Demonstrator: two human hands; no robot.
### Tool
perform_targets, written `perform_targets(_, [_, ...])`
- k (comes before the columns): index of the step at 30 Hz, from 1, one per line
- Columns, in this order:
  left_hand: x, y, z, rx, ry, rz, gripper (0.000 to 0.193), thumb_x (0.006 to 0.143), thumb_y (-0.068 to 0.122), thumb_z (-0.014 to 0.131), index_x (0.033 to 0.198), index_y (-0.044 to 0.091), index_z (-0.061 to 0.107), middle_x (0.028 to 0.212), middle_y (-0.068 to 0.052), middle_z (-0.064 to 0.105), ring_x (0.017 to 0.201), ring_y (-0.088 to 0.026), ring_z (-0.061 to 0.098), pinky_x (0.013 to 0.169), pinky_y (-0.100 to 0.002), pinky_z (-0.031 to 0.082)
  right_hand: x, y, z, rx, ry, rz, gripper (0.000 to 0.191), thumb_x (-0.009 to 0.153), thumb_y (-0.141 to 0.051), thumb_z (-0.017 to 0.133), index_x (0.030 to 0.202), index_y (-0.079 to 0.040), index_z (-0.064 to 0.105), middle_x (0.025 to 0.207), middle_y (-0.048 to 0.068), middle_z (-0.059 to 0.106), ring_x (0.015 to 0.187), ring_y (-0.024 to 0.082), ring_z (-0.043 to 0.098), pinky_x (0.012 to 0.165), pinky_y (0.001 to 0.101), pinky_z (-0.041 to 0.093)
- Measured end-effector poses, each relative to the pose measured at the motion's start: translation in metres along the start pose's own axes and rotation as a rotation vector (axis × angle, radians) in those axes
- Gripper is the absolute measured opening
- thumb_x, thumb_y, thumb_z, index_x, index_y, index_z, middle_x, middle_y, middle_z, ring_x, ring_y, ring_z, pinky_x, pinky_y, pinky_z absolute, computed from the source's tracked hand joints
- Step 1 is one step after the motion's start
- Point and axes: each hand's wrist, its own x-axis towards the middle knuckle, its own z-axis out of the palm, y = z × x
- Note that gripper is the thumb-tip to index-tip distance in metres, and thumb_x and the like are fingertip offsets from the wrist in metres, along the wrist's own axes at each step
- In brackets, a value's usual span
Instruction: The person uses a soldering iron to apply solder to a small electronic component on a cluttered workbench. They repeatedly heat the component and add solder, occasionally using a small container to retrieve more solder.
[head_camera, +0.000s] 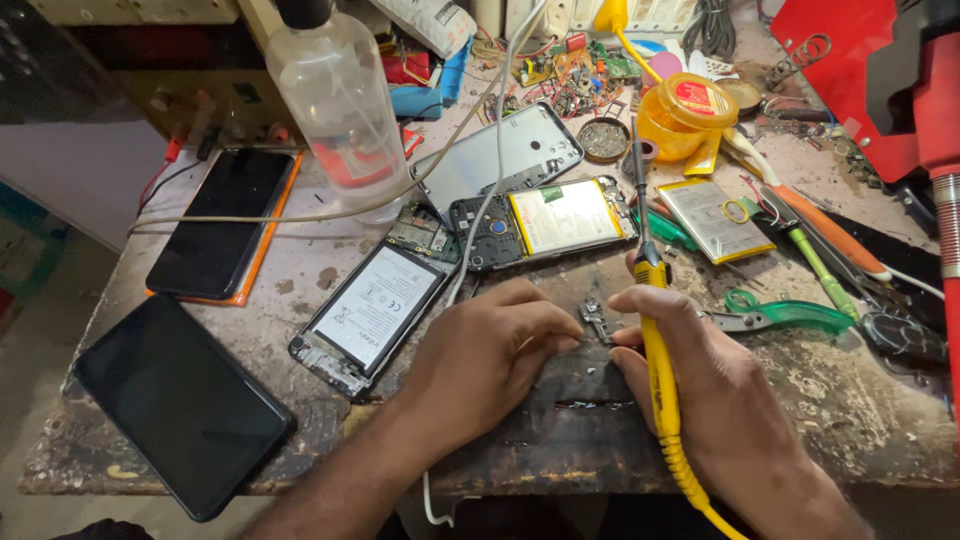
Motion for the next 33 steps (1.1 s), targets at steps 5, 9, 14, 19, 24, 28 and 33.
perform_targets(5, [0.004,0.001,0.005,0.029,0.001,-0.064,0.009,0.088,0.020,0.075,0.095,0.014,0.077,0.093,-0.003,0.074,0.079,-0.025,0.073,0.066,-0.037,0.056,-0.011,0.006,-0.012,0.028,0.145,-0.014,0.051,0.089,-0.008,0.074,0.134,-0.010,0.049,0.125,0.013,0.071,0.088,0.018,0.078,0.070,0.0291,0.062])
perform_targets(9, [0.010,0.002,0.004,-0.003,-0.003,-0.040,0.009,0.086,0.017,0.075,0.094,0.011,0.076,0.092,-0.005,0.074,0.081,-0.026,0.073,0.067,-0.037,0.056,-0.016,0.015,-0.027,0.342,0.305,0.076,0.042,0.098,0.000,0.059,0.137,-0.005,0.045,0.133,0.017,0.069,0.093,0.020,0.075,0.083,0.0287,0.060])
perform_targets(14, [0.020,0.017,0.010,-0.148,-0.022,-0.067,0.009,0.089,0.013,0.072,0.095,0.008,0.076,0.082,-0.008,0.073,0.067,-0.021,0.070,0.062,-0.035,0.054,-0.008,0.017,-0.031,0.460,0.338,-0.061,0.058,0.080,0.002,0.075,0.126,-0.003,0.040,0.135,0.021,0.059,0.113,0.025,0.070,0.098,0.0343,0.061])
perform_targets(19, [0.030,0.028,0.022,-0.454,0.011,-0.211,0.011,0.091,0.015,0.072,0.096,0.006,0.077,0.078,-0.003,0.077,0.070,-0.004,0.063,0.063,-0.025,0.054,-0.009,0.020,-0.011,0.458,0.340,-0.202,0.060,0.078,0.001,0.080,0.124,-0.003,0.042,0.125,0.020,0.066,0.116,0.025,0.070,0.100,0.0343,0.060])
perform_targets(24, [0.028,0.024,0.021,-0.412,-0.064,-0.348,0.014,0.089,0.020,0.074,0.094,0.008,0.079,0.074,-0.002,0.077,0.061,-0.003,0.060,0.057,-0.024,0.051,-0.012,0.017,-0.005,0.280,0.374,-0.278,0.050,0.085,0.002,0.081,0.122,-0.006,0.047,0.113,0.013,0.074,0.106,0.019,0.077,0.093,0.0290,0.064])
perform_targets(28, [0.025,0.022,0.021,-0.307,0.055,-0.107,0.011,0.089,0.016,0.074,0.096,0.008,0.078,0.082,-0.006,0.078,0.073,-0.013,0.070,0.068,-0.029,0.056,-0.008,0.009,-0.005,0.184,0.413,-0.193,0.042,0.087,0.000,0.082,0.117,-0.007,0.053,0.100,0.007,0.075,0.092,0.012,0.076,0.081,0.0239,0.061])
perform_targets(33, [0.018,0.021,0.017,-0.076,0.110,0.097,0.009,0.093,0.016,0.073,0.098,0.009,0.074,0.094,-0.009,0.074,0.086,-0.029,0.074,0.073,-0.038,0.058,0.000,-0.005,-0.008,0.118,0.383,-0.065,0.043,0.083,-0.005,0.085,0.114,-0.005,0.054,0.094,0.005,0.075,0.086,0.011,0.075,0.077,0.0242,0.058])
